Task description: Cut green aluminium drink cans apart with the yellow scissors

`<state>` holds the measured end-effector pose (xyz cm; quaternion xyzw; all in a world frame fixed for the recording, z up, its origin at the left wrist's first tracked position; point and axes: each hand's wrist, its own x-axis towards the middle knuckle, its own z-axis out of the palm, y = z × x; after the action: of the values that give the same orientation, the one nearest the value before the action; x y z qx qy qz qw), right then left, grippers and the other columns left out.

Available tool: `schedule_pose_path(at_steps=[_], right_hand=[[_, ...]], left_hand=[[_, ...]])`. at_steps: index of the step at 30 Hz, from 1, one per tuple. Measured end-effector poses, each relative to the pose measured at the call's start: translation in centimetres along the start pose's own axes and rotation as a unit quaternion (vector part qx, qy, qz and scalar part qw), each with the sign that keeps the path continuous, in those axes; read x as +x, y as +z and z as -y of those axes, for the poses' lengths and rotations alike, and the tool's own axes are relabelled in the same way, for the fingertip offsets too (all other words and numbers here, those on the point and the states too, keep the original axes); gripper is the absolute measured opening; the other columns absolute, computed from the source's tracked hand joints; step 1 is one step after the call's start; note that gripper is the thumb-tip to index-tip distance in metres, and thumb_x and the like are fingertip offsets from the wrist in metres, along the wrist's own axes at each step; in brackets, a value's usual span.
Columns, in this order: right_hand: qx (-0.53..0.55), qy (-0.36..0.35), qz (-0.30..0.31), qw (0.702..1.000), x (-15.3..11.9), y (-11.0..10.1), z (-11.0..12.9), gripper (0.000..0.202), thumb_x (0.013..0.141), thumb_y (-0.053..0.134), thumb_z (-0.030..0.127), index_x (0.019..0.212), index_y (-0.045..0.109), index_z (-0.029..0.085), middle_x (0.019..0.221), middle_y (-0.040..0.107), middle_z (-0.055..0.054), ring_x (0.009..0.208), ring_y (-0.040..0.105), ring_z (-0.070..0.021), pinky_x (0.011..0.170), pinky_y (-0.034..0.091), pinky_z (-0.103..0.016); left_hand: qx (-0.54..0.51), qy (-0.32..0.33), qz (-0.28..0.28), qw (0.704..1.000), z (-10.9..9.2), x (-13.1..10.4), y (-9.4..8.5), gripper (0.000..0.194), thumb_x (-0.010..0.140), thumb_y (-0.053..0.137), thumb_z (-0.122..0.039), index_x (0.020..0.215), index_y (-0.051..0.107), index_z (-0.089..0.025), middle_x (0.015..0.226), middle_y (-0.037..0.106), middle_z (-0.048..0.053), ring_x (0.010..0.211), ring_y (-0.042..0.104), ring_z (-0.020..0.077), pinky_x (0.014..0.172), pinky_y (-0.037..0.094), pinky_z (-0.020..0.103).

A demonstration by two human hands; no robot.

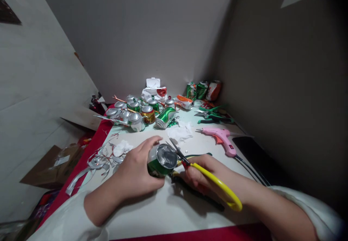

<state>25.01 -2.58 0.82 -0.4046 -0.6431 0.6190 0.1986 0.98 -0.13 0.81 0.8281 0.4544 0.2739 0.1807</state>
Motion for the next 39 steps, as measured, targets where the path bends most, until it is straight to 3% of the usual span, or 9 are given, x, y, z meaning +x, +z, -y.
schedule_pose_path(at_steps=[3, 7, 9, 13, 16, 18, 22, 28, 39], right_hand=[[0.026, 0.000, -0.032, 0.999, 0.3, 0.5, 0.0, 0.064, 0.080, 0.045, 0.082, 0.068, 0.047, 0.019, 0.059, 0.045, 0.003, 0.052, 0.043, -0.0103, 0.047, 0.034, -0.023], [0.051, -0.006, -0.058, 0.997, 0.8, 1.1, -0.3, 0.070, 0.078, 0.036, 0.087, 0.064, 0.050, 0.020, 0.050, 0.046, 0.002, 0.045, 0.047, -0.0128, 0.047, 0.036, -0.026], [0.045, -0.015, -0.060, 0.997, 0.9, 1.2, -0.4, 0.070, 0.080, 0.032, 0.085, 0.067, 0.051, 0.020, 0.050, 0.048, 0.001, 0.047, 0.049, -0.0140, 0.049, 0.037, -0.027], [-0.035, -0.033, -0.086, 0.995, 0.8, 1.3, -0.3, 0.049, 0.089, 0.043, 0.066, 0.080, 0.051, 0.019, 0.066, 0.054, 0.000, 0.060, 0.048, -0.0137, 0.056, 0.039, -0.026], [-0.136, -0.017, -0.124, 0.983, 0.4, 1.1, 0.4, 0.025, 0.082, 0.062, 0.040, 0.092, 0.050, 0.020, 0.084, 0.056, -0.001, 0.072, 0.049, -0.0155, 0.063, 0.041, -0.027], [-0.201, -0.010, -0.140, 0.970, 0.1, 0.9, 0.8, 0.030, 0.076, 0.068, 0.032, 0.096, 0.050, 0.021, 0.092, 0.056, -0.002, 0.078, 0.050, -0.0175, 0.067, 0.042, -0.029], [-0.295, -0.063, -0.187, 0.935, 0.1, 0.5, 0.7, 0.047, 0.070, 0.078, 0.043, 0.100, 0.051, 0.019, 0.103, 0.056, -0.006, 0.091, 0.051, -0.0231, 0.077, 0.042, -0.034], [-0.303, -0.079, -0.205, 0.928, 0.6, 0.1, -0.1, 0.040, 0.077, 0.074, 0.047, 0.096, 0.055, 0.018, 0.098, 0.058, -0.006, 0.087, 0.053, -0.0218, 0.075, 0.040, -0.032], [-0.361, 0.018, -0.202, 0.910, 0.4, 0.3, -0.7, 0.040, 0.084, 0.060, 0.057, 0.075, 0.053, 0.019, 0.073, 0.059, -0.004, 0.060, 0.044, -0.0141, 0.054, 0.027, -0.026]], left_hand=[[0.070, 0.008, -0.060, 0.996, 0.1, -0.2, 0.4, 0.105, 0.061, 0.074, -0.025, 0.152, 0.021, -0.023, 0.152, 0.041, 0.013, 0.135, 0.046, 0.0327, 0.110, 0.043, 0.045], [0.122, -0.015, -0.086, 0.989, -0.3, -0.4, 0.5, 0.113, 0.069, 0.072, -0.032, 0.156, 0.000, -0.025, 0.158, 0.033, 0.013, 0.137, 0.044, 0.0333, 0.107, 0.046, 0.046], [0.134, -0.040, -0.068, 0.988, -0.5, -0.4, 0.4, 0.108, 0.070, 0.071, -0.030, 0.156, 0.005, -0.024, 0.156, 0.037, 0.014, 0.134, 0.048, 0.0350, 0.104, 0.048, 0.048], [0.102, -0.097, -0.048, 0.989, -0.5, -0.2, -0.4, 0.082, 0.067, 0.070, -0.024, 0.142, 0.038, -0.024, 0.133, 0.061, 0.010, 0.116, 0.062, 0.0331, 0.095, 0.053, 0.045], [0.042, -0.112, -0.034, 0.992, -0.6, 0.0, -1.0, 0.072, 0.064, 0.071, -0.021, 0.132, 0.048, -0.026, 0.115, 0.067, 0.005, 0.100, 0.066, 0.0274, 0.085, 0.055, 0.038], [0.018, -0.114, -0.023, 0.993, -0.6, 0.0, -1.3, 0.070, 0.062, 0.070, -0.019, 0.128, 0.049, -0.027, 0.110, 0.068, 0.003, 0.093, 0.067, 0.0246, 0.080, 0.055, 0.035], [0.015, -0.109, -0.018, 0.994, -0.7, -0.1, -1.0, 0.071, 0.060, 0.068, -0.016, 0.128, 0.049, -0.026, 0.108, 0.066, 0.003, 0.091, 0.064, 0.0238, 0.079, 0.053, 0.034], [0.007, -0.108, 0.001, 0.994, -0.8, -0.2, -0.2, 0.067, 0.061, 0.065, -0.015, 0.125, 0.049, -0.026, 0.104, 0.066, 0.003, 0.089, 0.063, 0.0225, 0.077, 0.051, 0.033], [0.045, -0.108, 0.044, 0.992, 0.0, -0.1, 0.2, 0.069, 0.061, 0.065, -0.020, 0.128, 0.049, -0.024, 0.112, 0.067, 0.007, 0.099, 0.063, 0.0285, 0.083, 0.051, 0.038]])
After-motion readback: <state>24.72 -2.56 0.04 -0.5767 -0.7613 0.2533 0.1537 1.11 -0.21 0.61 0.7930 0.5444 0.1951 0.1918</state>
